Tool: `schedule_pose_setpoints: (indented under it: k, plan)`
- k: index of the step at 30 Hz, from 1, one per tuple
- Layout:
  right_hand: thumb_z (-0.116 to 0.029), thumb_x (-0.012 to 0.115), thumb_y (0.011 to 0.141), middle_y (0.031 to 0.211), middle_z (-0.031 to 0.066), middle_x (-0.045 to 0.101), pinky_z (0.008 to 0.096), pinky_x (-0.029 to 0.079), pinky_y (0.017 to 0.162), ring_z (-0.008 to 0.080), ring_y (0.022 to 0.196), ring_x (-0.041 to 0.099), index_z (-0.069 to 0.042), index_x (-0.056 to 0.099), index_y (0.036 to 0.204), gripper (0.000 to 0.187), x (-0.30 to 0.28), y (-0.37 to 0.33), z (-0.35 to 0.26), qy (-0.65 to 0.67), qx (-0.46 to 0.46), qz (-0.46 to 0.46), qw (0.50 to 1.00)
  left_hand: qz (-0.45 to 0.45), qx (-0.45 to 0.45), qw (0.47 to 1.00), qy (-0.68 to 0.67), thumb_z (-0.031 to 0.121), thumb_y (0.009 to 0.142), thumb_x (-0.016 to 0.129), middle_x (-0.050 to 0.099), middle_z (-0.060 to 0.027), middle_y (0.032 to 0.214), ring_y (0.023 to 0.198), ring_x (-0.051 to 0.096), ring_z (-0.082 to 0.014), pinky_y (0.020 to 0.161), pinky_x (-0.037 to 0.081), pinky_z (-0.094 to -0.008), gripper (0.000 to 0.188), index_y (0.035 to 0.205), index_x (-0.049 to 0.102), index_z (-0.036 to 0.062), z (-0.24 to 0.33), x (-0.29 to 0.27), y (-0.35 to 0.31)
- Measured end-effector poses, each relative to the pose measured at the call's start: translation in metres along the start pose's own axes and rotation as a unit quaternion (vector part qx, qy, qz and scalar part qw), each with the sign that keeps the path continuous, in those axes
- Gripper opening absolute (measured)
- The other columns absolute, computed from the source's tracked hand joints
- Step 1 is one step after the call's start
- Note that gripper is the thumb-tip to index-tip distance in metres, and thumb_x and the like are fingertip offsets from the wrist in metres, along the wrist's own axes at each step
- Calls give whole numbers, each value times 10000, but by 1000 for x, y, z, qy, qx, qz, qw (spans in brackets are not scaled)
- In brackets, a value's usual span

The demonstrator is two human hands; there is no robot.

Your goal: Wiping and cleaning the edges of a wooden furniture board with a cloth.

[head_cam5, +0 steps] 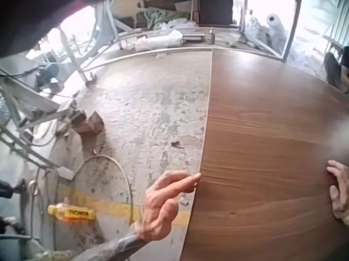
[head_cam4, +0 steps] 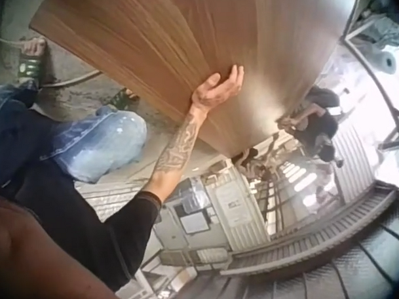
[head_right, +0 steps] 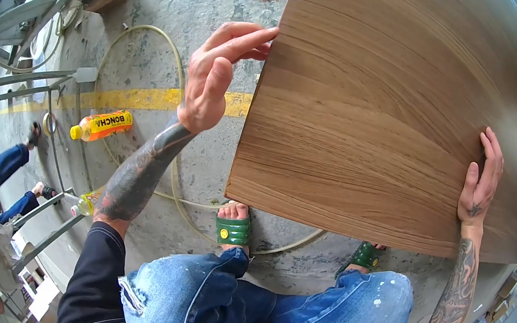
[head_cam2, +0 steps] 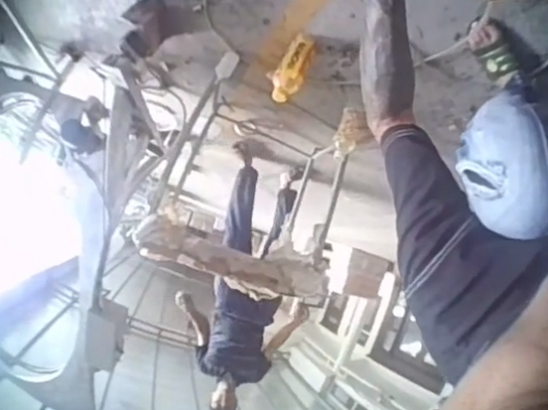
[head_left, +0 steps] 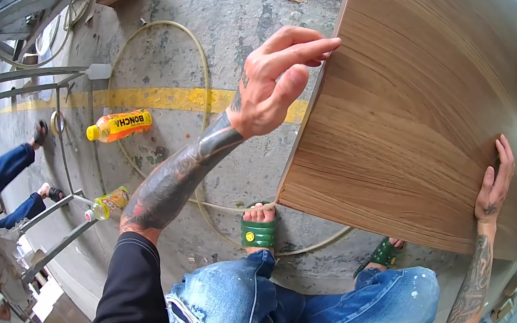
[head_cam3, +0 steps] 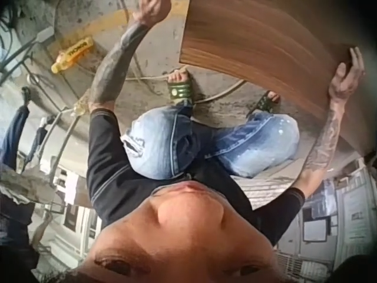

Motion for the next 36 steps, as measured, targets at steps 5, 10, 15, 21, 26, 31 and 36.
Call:
schedule_pose_setpoints:
  k: [5, 10, 15, 21, 26, 31, 36]
  plan:
    - [-239, 394, 1018, 1532, 153, 464, 430, 264, 1214, 326, 1440, 403, -27, 493, 1441, 484, -1, 0, 2, -2, 0, 0, 1000, 23, -2, 1000, 13, 449, 1046, 463, 634, -191, 1176, 984, 680, -270, 890, 557, -365, 572, 1285, 665, -30, -2, 3, -5]
    - [-245, 388, 1022, 1531, 148, 467, 430, 265, 1214, 322, 1439, 404, -28, 497, 1440, 484, 2, -2, 4, 1, 0, 0, 1000, 30, 8, 999, 43, 470, 1044, 450, 642, -201, 1173, 988, 683, -282, 893, 556, -363, 600, 1275, 666, -40, 1, 4, -9]
    - [-250, 388, 1023, 1530, 147, 471, 430, 267, 1213, 321, 1436, 407, -26, 501, 1438, 484, 1, -1, 5, -6, 7, 0, 1000, 44, 27, 996, 66, 522, 1034, 445, 659, -217, 1155, 973, 698, -290, 884, 559, -354, 660, 1250, 669, -60, 7, 4, -10]
    - [-249, 392, 1022, 1531, 146, 471, 427, 267, 1215, 320, 1436, 409, -24, 502, 1436, 483, 2, -1, 6, 5, 11, 2, 1000, 35, 29, 996, 75, 546, 1034, 431, 668, -225, 1138, 972, 715, -293, 850, 594, -361, 700, 1223, 669, -84, 11, 3, -9]
    - [-239, 404, 1018, 1519, 127, 488, 418, 279, 1210, 309, 1424, 422, -38, 509, 1434, 474, 1, -3, 7, 2, 4, 9, 1000, 16, 8, 997, 70, 505, 1037, 479, 646, -233, 1180, 990, 714, -305, 839, 615, -370, 647, 1246, 643, -85, 16, 1, -20]
    - [-241, 395, 1027, 1534, 128, 474, 420, 272, 1215, 308, 1438, 408, -42, 503, 1445, 476, 4, -4, 10, 7, 14, 0, 1000, -85, 69, 953, 282, 556, 968, 602, 600, -217, 1199, 1022, 666, -347, 820, 600, -433, 594, 1208, 699, 21, 52, 8, -48]
    - [-239, 389, 1035, 1543, 130, 464, 422, 267, 1220, 312, 1450, 396, -46, 498, 1456, 476, 2, -3, 10, 5, 15, -5, 1000, -108, 176, 909, 362, 720, 967, 422, 580, -162, 1194, 1036, 613, -310, 862, 540, -428, 728, 1086, 787, 103, 74, 6, -56]
Point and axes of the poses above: each hand's wrist, its own y-axis towards the middle knuckle, its own x-axis out of the palm, z = x × y, the point moved 10 cm from there along y, towards the middle knuckle
